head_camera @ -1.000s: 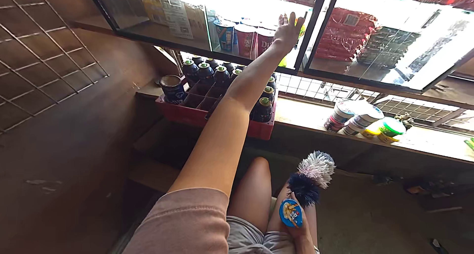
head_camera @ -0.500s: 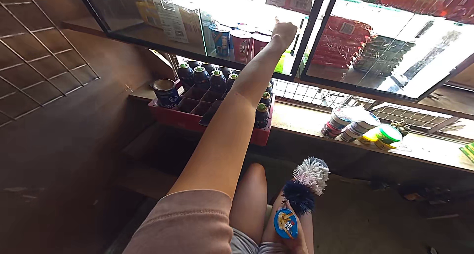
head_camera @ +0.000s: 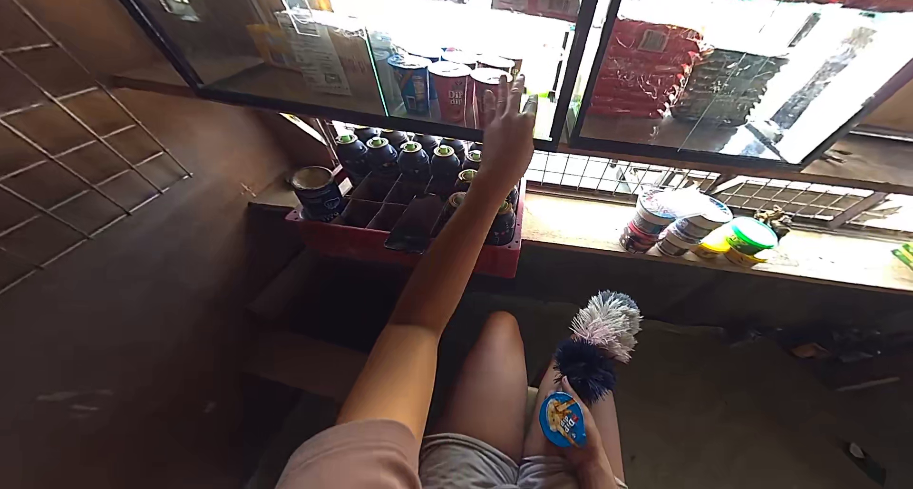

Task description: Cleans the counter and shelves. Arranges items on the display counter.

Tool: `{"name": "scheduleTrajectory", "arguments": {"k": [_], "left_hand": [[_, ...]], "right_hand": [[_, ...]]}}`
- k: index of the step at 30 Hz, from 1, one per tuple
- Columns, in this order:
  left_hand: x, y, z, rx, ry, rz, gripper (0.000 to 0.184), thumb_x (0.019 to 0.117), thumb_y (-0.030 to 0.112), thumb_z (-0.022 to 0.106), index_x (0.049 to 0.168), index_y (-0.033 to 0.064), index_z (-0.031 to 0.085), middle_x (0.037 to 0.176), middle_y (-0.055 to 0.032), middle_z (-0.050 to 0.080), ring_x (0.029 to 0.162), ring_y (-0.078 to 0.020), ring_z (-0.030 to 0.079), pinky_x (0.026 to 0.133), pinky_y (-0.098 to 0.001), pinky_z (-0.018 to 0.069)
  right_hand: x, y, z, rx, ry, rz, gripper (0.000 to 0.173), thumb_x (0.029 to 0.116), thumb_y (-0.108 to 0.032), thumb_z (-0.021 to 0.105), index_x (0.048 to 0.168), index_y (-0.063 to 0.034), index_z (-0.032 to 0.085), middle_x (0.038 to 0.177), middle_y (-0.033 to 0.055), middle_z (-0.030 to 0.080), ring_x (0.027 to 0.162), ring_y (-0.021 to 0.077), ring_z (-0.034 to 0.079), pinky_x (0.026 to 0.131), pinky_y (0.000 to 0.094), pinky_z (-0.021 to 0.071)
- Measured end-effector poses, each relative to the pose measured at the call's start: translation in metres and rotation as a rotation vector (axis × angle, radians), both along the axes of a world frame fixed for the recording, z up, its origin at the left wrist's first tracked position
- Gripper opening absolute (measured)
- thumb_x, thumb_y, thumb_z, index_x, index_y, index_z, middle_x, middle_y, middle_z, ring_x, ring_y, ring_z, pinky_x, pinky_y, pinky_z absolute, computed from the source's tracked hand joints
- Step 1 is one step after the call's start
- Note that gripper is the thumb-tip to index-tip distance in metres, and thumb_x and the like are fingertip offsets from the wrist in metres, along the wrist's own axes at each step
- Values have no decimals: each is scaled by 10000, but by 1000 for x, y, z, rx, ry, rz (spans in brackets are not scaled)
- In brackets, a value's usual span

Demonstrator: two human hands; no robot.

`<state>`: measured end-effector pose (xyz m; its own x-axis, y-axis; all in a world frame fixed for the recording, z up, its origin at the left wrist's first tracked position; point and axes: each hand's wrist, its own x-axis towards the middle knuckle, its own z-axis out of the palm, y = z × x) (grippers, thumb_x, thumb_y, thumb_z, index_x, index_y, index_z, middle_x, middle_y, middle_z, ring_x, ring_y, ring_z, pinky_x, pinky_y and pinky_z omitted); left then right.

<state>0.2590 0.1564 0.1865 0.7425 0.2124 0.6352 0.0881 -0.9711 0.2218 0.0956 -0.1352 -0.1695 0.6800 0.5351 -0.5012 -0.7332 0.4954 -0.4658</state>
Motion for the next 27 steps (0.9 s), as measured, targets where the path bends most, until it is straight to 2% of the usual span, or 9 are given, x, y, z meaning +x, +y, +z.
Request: {"name": "scheduleTrajectory", "arguments": {"k": [3, 4, 6, 8, 10, 13, 17, 20, 27], "left_hand": [[-22, -6, -15, 70, -302, -157, 347, 1016, 42, 533, 1338, 70, 659, 1572, -171, 451, 1515, -407, 303, 1230, -605, 205], [-21, -5, -18, 70, -328, -170, 371, 1002, 57, 557, 1361, 82, 647, 1579, -185, 436, 1514, -420, 297, 1227, -628, 189], [-15, 4, -19, 19, -293, -92, 483, 978, 84, 592, 1460, 82, 557, 1639, -224, 308, 1530, -461, 217, 1214, -667, 137], [-2, 22, -22, -40, -308, 19, 511, 992, 134, 570, 1493, 60, 502, 1652, -257, 243, 1515, -477, 237, 1207, -633, 199], [10, 38, -23, -37, -329, 86, 485, 1022, 173, 529, 1497, 79, 506, 1640, -255, 275, 1501, -484, 269, 1204, -626, 215], [18, 52, -23, -30, -350, 91, 450, 987, 161, 594, 1434, 106, 571, 1596, -252, 366, 1462, -472, 351, 1190, -605, 261], [18, 56, -8, 40, -307, 189, 387, 927, 123, 655, 1310, 74, 629, 1470, -208, 529, 1322, -450, 495, 1049, -605, 377], [18, 60, -2, 111, -259, 269, 330, 941, 97, 614, 1269, 67, 635, 1410, -188, 576, 1294, -426, 518, 1013, -598, 388], [19, 67, 0, 154, -257, 295, 325, 944, 87, 609, 1267, 81, 651, 1406, -172, 584, 1304, -424, 509, 1057, -609, 342]], "right_hand": [[2, 3, 7, -40, -47, 55, 446, 1127, -325, 310, 1033, -66, 660, 820, 65, 736, 738, 125, 730, 695, 301, 631], [3, 4, 9, -54, -53, 56, 438, 1127, -311, 322, 1013, -58, 661, 804, 70, 728, 719, 129, 724, 682, 303, 628], [2, 4, 10, -78, -71, 53, 414, 1125, -286, 331, 1035, -45, 656, 818, 79, 735, 727, 138, 729, 688, 311, 632], [1, 4, 9, -112, -75, 31, 402, 1123, -282, 357, 1021, -33, 656, 806, 90, 730, 711, 148, 727, 677, 322, 634], [1, 5, 4, -142, -75, 0, 369, 1118, -270, 387, 1010, -21, 636, 784, 95, 702, 694, 158, 708, 668, 335, 627], [0, 5, 10, -155, -66, -18, 343, 1116, -253, 393, 1011, -28, 628, 772, 89, 700, 678, 149, 706, 649, 319, 624], [2, 6, 4, -126, -70, -4, 331, 1114, -252, 405, 1032, -27, 633, 785, 93, 710, 688, 155, 712, 660, 330, 627], [2, 7, 3, -124, -90, 1, 351, 1114, -252, 409, 1002, -19, 646, 785, 99, 712, 691, 161, 713, 668, 336, 628], [3, 8, 2, -139, -91, 2, 330, 1110, -264, 430, 1003, -21, 627, 774, 102, 689, 687, 170, 699, 664, 349, 621]]}}
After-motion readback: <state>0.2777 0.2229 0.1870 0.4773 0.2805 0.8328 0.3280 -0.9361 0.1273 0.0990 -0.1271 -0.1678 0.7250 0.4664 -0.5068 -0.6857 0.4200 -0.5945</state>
